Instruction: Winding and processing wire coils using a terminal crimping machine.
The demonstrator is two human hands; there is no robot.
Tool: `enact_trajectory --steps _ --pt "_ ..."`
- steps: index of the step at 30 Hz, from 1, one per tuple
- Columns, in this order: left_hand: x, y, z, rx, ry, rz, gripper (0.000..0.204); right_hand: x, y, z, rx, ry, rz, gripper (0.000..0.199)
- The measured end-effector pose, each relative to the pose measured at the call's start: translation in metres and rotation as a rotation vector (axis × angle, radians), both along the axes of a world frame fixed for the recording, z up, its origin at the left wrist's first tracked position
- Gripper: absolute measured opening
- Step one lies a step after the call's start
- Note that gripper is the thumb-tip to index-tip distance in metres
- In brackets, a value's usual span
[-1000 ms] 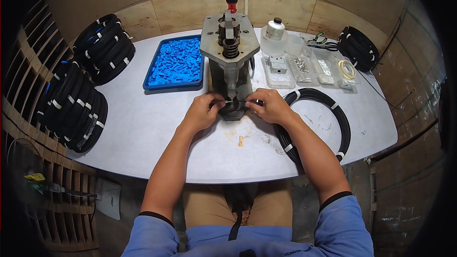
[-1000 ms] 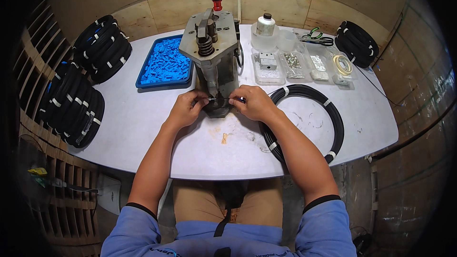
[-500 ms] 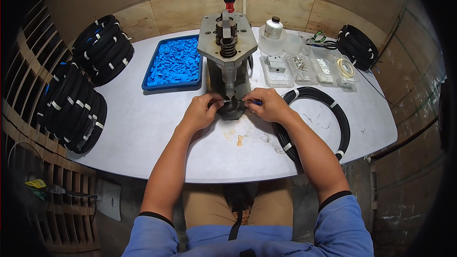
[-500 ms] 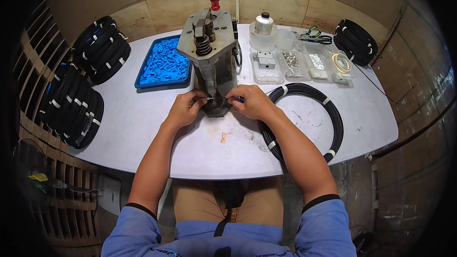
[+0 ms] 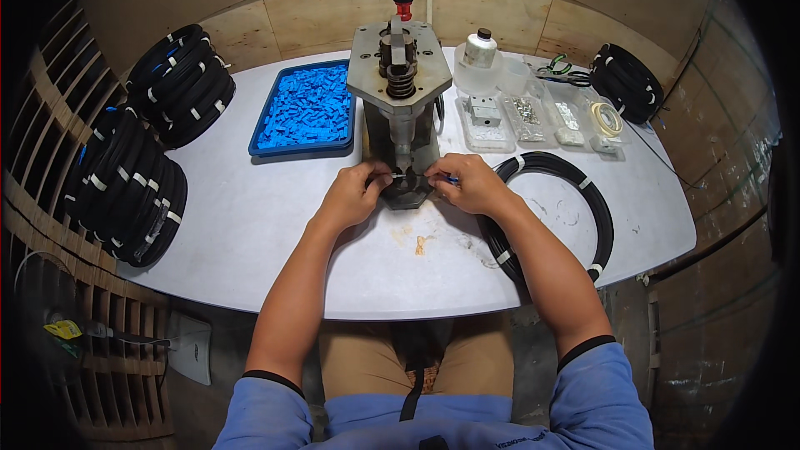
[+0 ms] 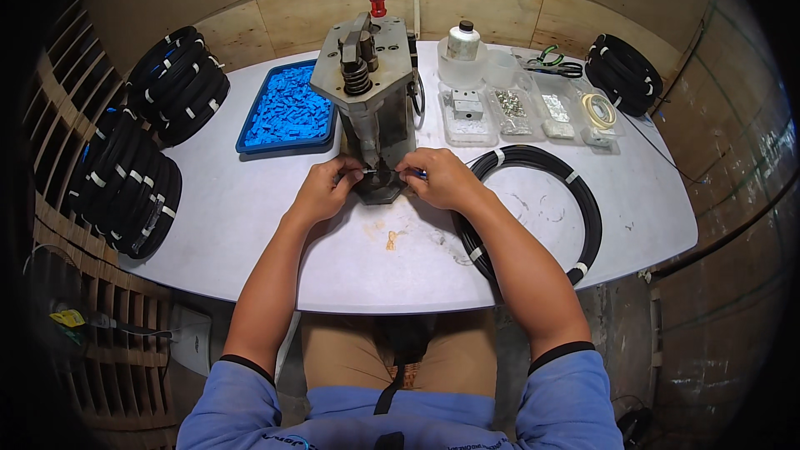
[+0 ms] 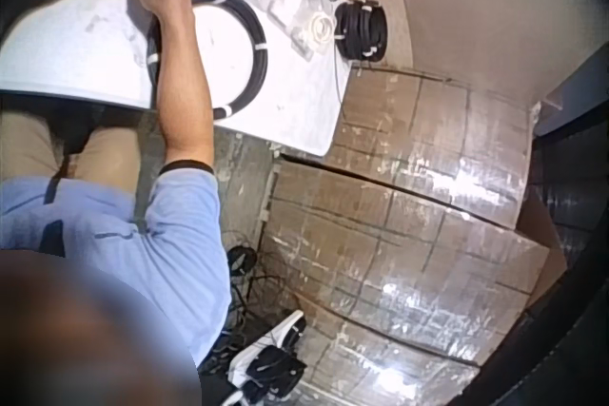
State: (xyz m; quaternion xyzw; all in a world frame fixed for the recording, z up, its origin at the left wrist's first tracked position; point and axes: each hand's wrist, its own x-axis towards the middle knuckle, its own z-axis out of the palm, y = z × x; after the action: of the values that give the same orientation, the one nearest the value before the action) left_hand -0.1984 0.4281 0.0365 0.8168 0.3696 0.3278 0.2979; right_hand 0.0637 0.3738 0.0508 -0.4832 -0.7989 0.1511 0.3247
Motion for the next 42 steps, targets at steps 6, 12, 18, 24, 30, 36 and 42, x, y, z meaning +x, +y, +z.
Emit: enact_trajectory --steps 6,12,18,24,30,36,42 --pt "-0.0012 0.0001 0.0003 0.016 0.003 0.005 0.018 -0.0028 -0.0005 0.0006 0.058 -0.016 0.003 0.016" --pt "0.0012 -0.0008 0.0006 0.014 0.001 -0.001 0.017 -0.0017 -0.0022 -0.0011 0.043 -0.017 -0.005 0.016" --pt "0.0001 -0.0021 0.0042 -0.020 0.009 0.006 0.018 -0.0035 -0.0026 0.0023 0.042 -0.027 -0.014 0.017" --pt "0.0001 -0.0014 0.0027 -0.011 0.006 -0.001 0.019 -0.0029 -0.0024 0.0012 0.053 -0.018 -0.010 0.017" --pt "-0.0008 -0.0017 0.0025 -0.017 0.015 0.006 0.019 -0.0027 -0.0016 -0.0017 0.062 -0.005 -0.007 0.017" --pt "-0.0004 -0.0008 0.0004 -0.019 -0.003 0.012 0.019 -0.0030 -0.0012 -0.0016 0.034 -0.003 -0.021 0.017" --pt "-0.0008 0.0001 -0.0001 -0.059 -0.058 0.012 0.018 -0.0044 -0.0020 -0.0005 0.011 0.007 -0.020 0.016"
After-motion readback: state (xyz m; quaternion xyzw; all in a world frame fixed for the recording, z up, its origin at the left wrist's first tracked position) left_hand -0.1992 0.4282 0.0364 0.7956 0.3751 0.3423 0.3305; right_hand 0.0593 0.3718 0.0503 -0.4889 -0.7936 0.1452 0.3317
